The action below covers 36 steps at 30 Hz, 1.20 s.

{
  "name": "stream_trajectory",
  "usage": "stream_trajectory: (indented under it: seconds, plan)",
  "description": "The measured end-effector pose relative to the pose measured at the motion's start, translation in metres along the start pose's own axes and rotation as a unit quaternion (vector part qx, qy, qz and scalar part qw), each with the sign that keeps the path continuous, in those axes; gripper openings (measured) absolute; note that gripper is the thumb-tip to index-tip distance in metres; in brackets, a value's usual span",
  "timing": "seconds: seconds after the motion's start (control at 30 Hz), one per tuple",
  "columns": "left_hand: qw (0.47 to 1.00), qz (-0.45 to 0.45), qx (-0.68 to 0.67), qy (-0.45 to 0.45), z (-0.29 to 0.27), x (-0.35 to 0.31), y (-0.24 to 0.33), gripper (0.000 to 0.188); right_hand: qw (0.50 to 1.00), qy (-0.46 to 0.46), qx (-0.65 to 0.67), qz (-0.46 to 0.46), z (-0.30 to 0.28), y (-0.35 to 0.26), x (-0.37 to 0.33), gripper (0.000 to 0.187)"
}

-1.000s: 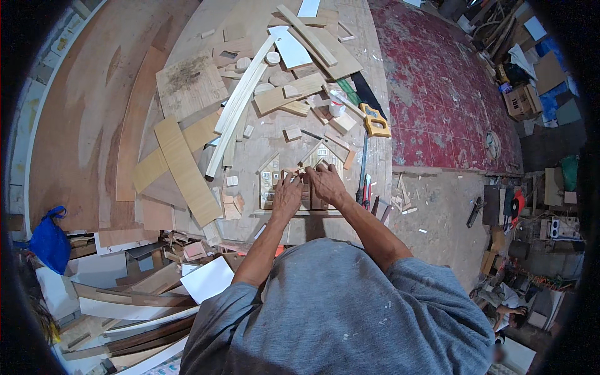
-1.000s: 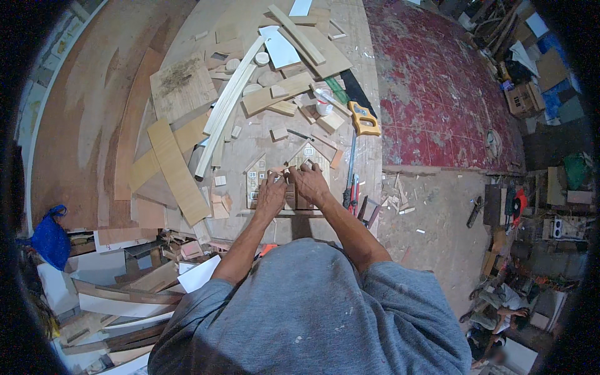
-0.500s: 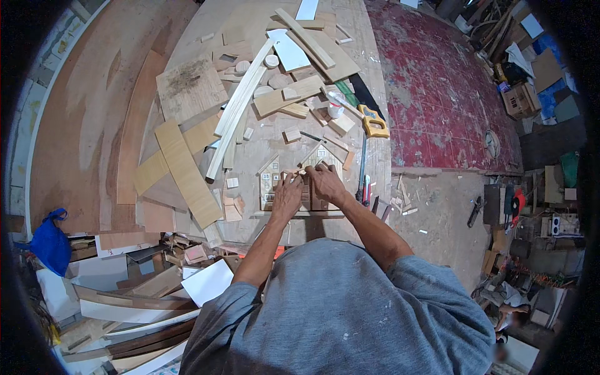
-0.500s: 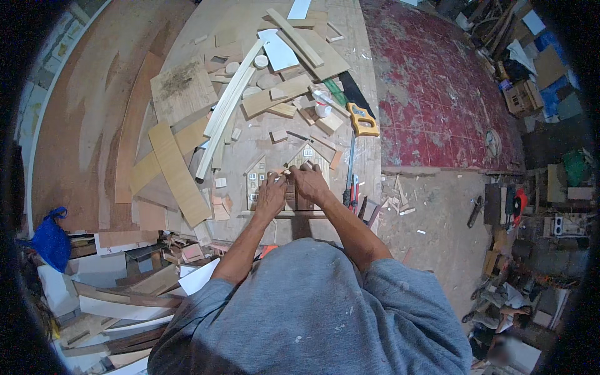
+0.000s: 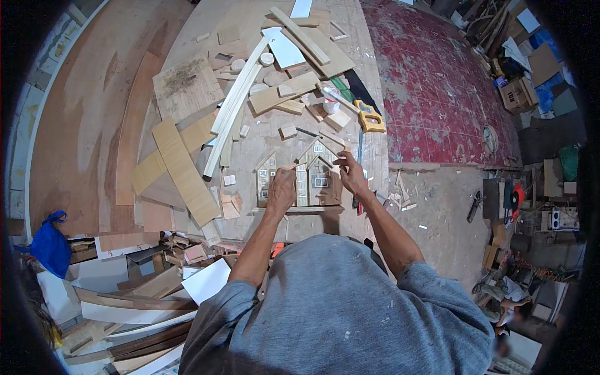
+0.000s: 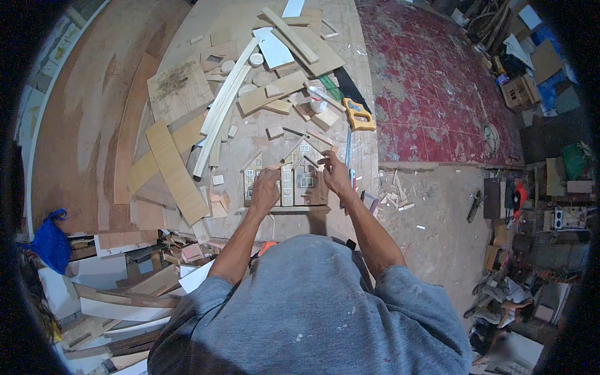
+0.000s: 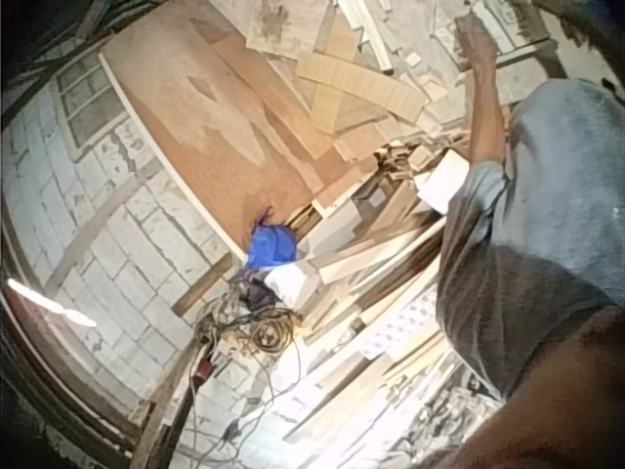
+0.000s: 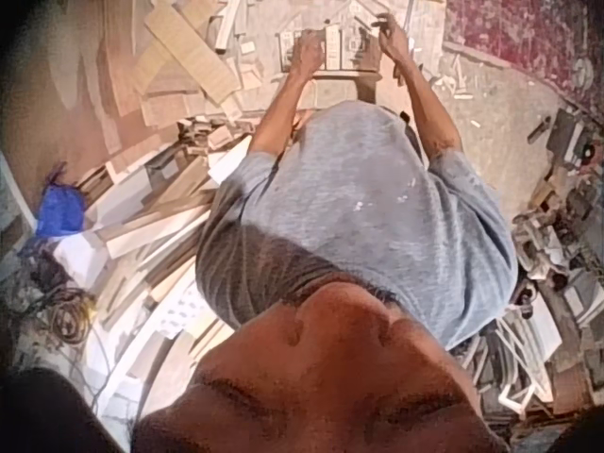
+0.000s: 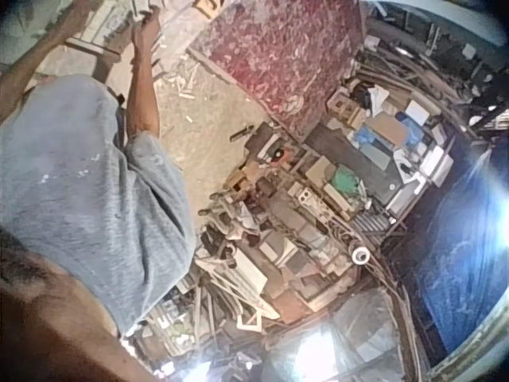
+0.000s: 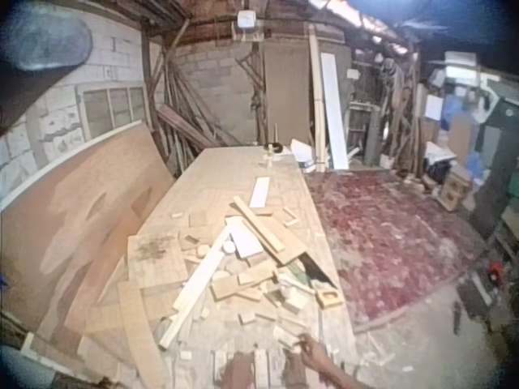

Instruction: The person is gluing and assembling small wooden components to construct a model house.

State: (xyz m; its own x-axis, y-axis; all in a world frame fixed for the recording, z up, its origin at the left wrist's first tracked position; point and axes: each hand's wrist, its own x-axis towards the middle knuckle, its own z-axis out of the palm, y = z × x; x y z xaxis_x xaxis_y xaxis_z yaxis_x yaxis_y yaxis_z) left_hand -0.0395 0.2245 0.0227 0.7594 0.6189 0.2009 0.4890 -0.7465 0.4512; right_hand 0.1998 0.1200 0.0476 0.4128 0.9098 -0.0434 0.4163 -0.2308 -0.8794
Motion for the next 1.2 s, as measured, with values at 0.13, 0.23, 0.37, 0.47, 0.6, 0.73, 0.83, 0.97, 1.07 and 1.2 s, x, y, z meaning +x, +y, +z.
stream_trajectory:
  seconds: [0.13, 0.23, 0.37, 0.47, 0.6, 0.73, 0.83, 0.97, 1.07, 1.2]
  plan:
    - [0.976, -0.167, -0.125, 0.064, 0.002, 0.006, -0.003, 0.017, 0.999, 0.032, -0.005, 0.018, -0.009, 0.011, -0.015, 0.043]
    - [0.967, -0.204, -0.150, 0.038, 0.004, 0.017, 0.000, 0.016, 0.998, 0.031, 0.003, 0.060, -0.011, 0.014, -0.023, 0.041]
    - [0.987, -0.130, -0.096, -0.003, 0.013, 0.027, 0.001, 0.015, 0.997, 0.034, 0.006, 0.067, -0.010, 0.008, -0.034, 0.040]
    - [0.995, -0.079, -0.064, -0.002, 0.017, 0.031, 0.002, 0.012, 0.996, 0.034, 0.001, 0.079, -0.013, 0.006, -0.041, 0.040]
    - [0.998, -0.055, -0.023, -0.009, 0.020, 0.035, 0.005, 0.012, 0.996, 0.033, 0.005, 0.077, -0.022, 0.013, -0.049, 0.040]
    - [0.999, -0.049, -0.007, -0.011, 0.019, 0.034, 0.005, 0.012, 0.996, 0.034, 0.001, 0.079, -0.025, 0.014, -0.051, 0.039]
    - [0.998, -0.052, 0.007, -0.021, 0.016, 0.037, 0.007, 0.012, 0.995, 0.023, 0.010, 0.098, -0.027, 0.011, -0.050, 0.038]
    - [0.996, -0.075, 0.019, -0.035, 0.013, 0.041, 0.011, 0.015, 0.994, 0.015, 0.013, 0.105, -0.028, 0.012, -0.050, 0.041]
    - [0.997, -0.071, 0.019, -0.029, 0.012, 0.043, 0.013, 0.016, 0.998, 0.025, -0.005, 0.062, -0.028, 0.016, -0.052, 0.042]
    - [0.996, -0.089, 0.019, -0.023, 0.010, 0.041, 0.011, 0.015, 0.995, -0.002, 0.005, 0.101, -0.027, 0.004, -0.055, 0.042]
